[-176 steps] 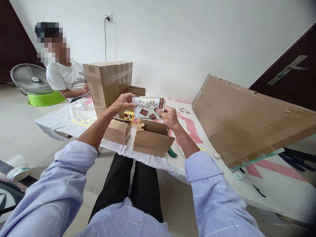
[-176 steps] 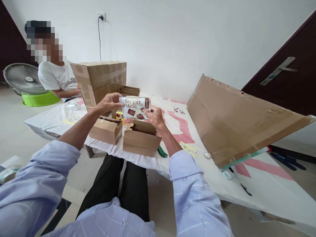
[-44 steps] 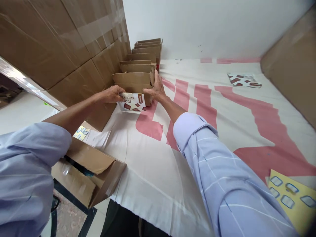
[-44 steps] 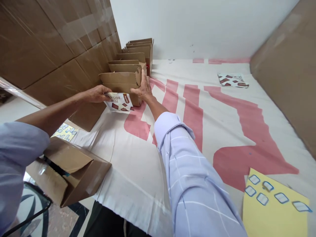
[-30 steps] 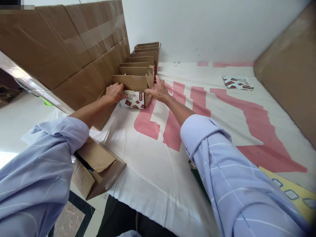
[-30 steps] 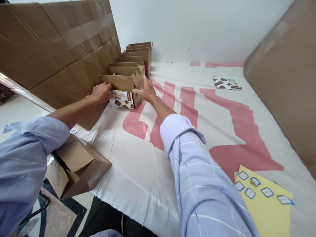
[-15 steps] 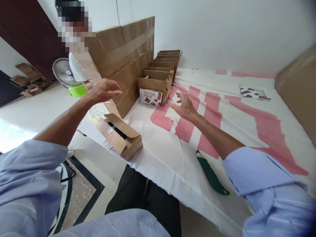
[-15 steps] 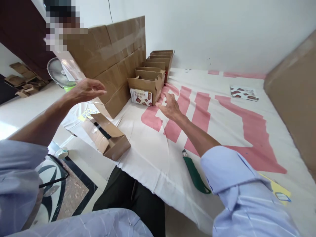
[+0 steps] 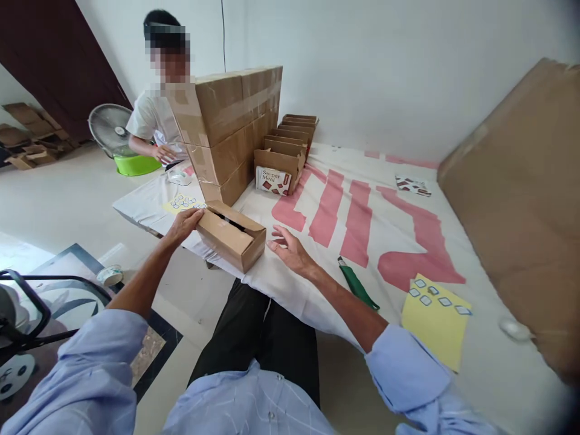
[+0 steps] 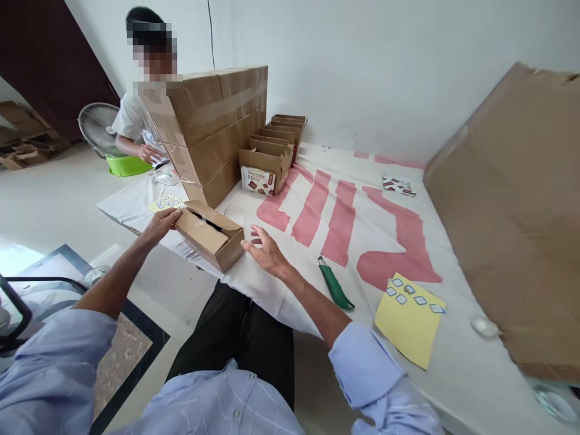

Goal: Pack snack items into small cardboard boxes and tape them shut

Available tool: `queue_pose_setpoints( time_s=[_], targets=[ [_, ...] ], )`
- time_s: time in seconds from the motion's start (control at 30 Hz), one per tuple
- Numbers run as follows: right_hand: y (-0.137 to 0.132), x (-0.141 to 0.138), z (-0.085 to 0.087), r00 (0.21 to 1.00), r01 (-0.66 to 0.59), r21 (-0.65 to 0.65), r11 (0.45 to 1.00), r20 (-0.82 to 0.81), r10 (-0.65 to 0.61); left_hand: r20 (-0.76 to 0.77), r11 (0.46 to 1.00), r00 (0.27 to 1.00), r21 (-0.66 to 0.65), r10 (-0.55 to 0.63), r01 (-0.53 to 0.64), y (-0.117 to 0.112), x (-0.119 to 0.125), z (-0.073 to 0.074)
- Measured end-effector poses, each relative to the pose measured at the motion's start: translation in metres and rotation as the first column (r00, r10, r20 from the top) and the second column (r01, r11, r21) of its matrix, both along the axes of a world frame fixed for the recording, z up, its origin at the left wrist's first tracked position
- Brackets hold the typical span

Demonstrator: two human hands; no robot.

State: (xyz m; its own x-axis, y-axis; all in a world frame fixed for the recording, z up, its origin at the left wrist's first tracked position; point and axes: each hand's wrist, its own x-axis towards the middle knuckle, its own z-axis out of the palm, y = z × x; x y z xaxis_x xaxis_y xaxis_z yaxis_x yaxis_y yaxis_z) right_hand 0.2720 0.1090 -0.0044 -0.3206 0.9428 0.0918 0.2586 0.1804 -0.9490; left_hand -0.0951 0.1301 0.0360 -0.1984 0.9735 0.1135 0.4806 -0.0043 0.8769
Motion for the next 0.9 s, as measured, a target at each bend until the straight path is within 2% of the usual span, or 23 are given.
queue_pose_setpoints(
  time_s=[0.1,0.2,0.27,0.33,0.4,0.5,0.57,0.63,0.77,0.9],
  targets=[
    [-0.022,0.011,-0.003,0.995,0.065,0.009,0.998,-0.082,-0.064,-0.020,0.999,1.000,0.037,-0.009,0.010,-0.031,0.029,-0.011],
    [-0.036,0.040,-0.002,0.981,0.162,0.013,0.987,-0.111,-0.160,0.020,0.995,0.995,0.009,-0.099,0.099,-0.064,0.059,-0.020],
    [-0.043,0.060,-0.001,0.975,0.202,0.003,0.979,-0.098,-0.201,0.069,0.986,0.984,0.041,-0.165,0.163,-0.079,0.075,-0.024],
    [-0.051,0.077,0.004,0.969,0.242,0.005,0.970,-0.057,-0.241,0.100,0.965,0.965,0.129,-0.241,0.228,-0.085,0.087,-0.026],
    [-0.059,0.085,0.015,0.956,0.294,0.069,0.953,-0.005,-0.295,0.108,0.931,0.939,0.204,-0.328,0.302,-0.084,0.095,-0.026],
    [-0.072,0.085,0.044,0.921,0.347,0.319,0.882,0.060,-0.384,0.077,0.894,0.908,0.228,-0.412,0.387,-0.079,0.105,-0.026],
    [-0.081,0.077,0.064,0.906,0.303,0.485,0.820,0.119,-0.406,0.041,0.887,0.910,0.245,-0.412,0.390,-0.078,0.111,-0.026],
    [-0.087,0.068,0.079,0.900,0.199,0.562,0.803,0.218,-0.377,0.015,0.888,0.920,0.267,-0.392,0.375,-0.081,0.117,-0.028],
    [-0.090,0.052,0.088,0.848,0.009,0.528,0.849,0.446,-0.286,-0.007,0.887,0.930,0.298,-0.367,0.353,-0.088,0.126,-0.033],
    [-0.086,0.044,0.084,0.812,-0.083,0.500,0.862,0.536,-0.233,-0.035,0.878,0.933,0.326,-0.358,0.350,-0.090,0.131,-0.039]
  ],
)
